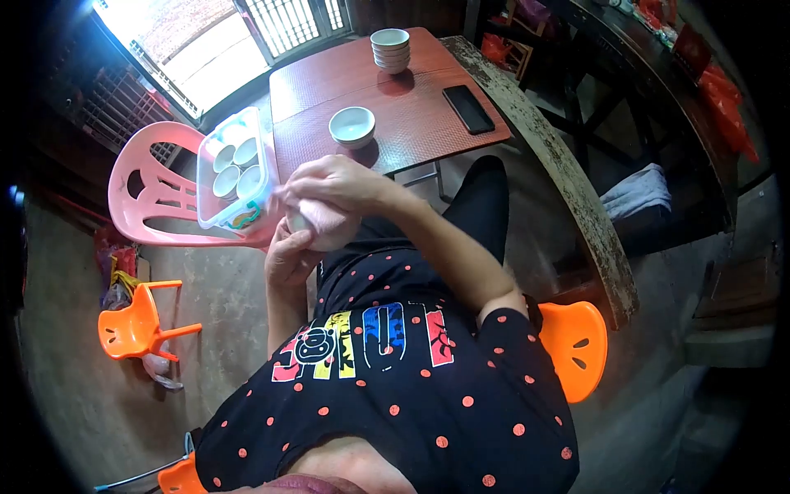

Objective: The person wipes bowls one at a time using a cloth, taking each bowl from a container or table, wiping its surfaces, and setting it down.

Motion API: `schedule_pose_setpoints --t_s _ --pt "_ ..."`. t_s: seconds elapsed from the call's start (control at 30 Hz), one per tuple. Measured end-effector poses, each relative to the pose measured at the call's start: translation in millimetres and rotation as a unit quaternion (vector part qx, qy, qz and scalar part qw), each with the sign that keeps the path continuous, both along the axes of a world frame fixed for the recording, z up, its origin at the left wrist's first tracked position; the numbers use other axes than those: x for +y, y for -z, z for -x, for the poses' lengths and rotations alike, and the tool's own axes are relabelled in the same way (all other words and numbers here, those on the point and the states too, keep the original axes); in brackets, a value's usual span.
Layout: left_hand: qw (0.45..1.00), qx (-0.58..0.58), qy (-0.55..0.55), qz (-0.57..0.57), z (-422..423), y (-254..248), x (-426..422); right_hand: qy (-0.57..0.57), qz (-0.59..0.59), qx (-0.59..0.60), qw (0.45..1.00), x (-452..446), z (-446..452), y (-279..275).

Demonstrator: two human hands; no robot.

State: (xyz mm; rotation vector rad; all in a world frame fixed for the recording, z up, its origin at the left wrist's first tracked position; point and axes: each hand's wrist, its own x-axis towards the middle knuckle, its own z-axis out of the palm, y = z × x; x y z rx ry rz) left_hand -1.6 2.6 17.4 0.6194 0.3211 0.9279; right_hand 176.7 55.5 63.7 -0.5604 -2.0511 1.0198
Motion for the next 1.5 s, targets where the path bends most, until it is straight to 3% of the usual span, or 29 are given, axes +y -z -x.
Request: schedule_pose_setpoints --t_s 0.03,0.1,0.17,0.23,0.3,0.33,0.37,0.4,0.47,0.57,0.67,0.77,0.93,1.0,1.07,1.13,1.2,1.3,1.4,1.43,1.5 --pt "0.997 0.038 -0.051 -0.049 -9.7 -19.2 -7.7 0.036 0.091 0.097 0.990 -7.5 1.8 7.6" --pt "0.978 0.144 -0.082 -0.129 -13.7 -11.6 -5.2 0.176 0.098 0.222 0.954 -24.4 10.4 34.0" --pt "0.941 0.265 -0.110 -0.182 -16.9 -11.5 -8.1 0.183 0.196 0.312 0.912 -30.1 10.7 46.0" --pt "0.966 0.204 -0.060 -0.145 -11.6 -12.4 -5.5 0.063 0.410 0.364 0.834 -19.1 1.0 40.9" --pt "0.992 0.091 0.002 -0.087 -2.1 -4.9 1.8 0.120 0.183 0.153 0.964 -6.3 -5.5 31.5" --pt "0.999 0.025 0.022 -0.042 0.6 -6.3 1.2 0.145 0.062 0.039 0.987 -8.5 -4.7 14.5" --pt "0.998 0.035 0.011 -0.045 1.3 -3.2 3.1 0.064 0.213 0.085 0.971 -18.3 0.2 -2.6" --pt "0.998 0.045 0.001 -0.048 1.3 0.0 4.0 0.097 0.133 -0.070 0.984 -21.1 0.7 -14.2" --pt "0.999 -0.009 -0.004 -0.050 0.7 1.7 3.2 0.058 -0.093 -0.141 0.984 -11.4 2.6 -10.3" --pt "0.996 -0.082 -0.017 -0.023 1.0 -3.4 1.4 0.078 0.012 -0.014 0.997 -20.8 9.6 -22.0" --pt "0.984 -0.175 -0.037 0.019 1.2 0.2 2.8 0.175 -0.108 0.132 0.970 -33.6 19.0 -1.4" --pt "0.964 -0.245 -0.057 0.085 0.7 6.5 4.7 0.327 -0.094 0.209 0.917 -51.8 34.7 31.4" --pt "0.989 -0.144 -0.031 0.017 -1.2 -4.8 -1.4 0.209 -0.219 0.087 0.949 -43.2 12.8 -1.7" --pt "0.995 -0.099 -0.009 -0.005 -0.7 -8.4 -2.6 0.075 -0.067 -0.046 0.994 -31.0 1.0 -22.9" --pt "0.998 -0.035 -0.003 -0.060 1.8 13.8 -2.1 -0.020 0.000 -0.189 0.982 -24.8 -2.1 -38.0" --pt "0.996 -0.034 -0.011 -0.078 -5.4 9.4 -5.8 -0.024 0.001 -0.194 0.981 -19.0 -3.5 -36.2" --pt "0.999 -0.025 -0.009 -0.036 -9.0 -2.7 -6.1 0.040 0.102 -0.101 0.989 -16.9 -4.2 -26.4" --pt "0.986 0.033 -0.093 -0.134 -13.4 -2.0 -5.7 0.124 0.051 0.194 0.972 -23.4 4.3 13.1" --pt "0.957 0.183 -0.110 -0.195 -12.5 -0.9 -3.7 0.189 0.073 0.208 0.957 -27.6 6.3 34.5" --pt "0.944 0.237 -0.109 -0.202 -12.5 -2.9 -4.3 0.156 0.134 0.203 0.957 -23.2 1.4 33.0" --pt "0.986 0.102 -0.051 -0.121 -5.1 -4.2 -0.6 0.200 -0.007 -0.009 0.980 -20.3 -11.1 20.0"
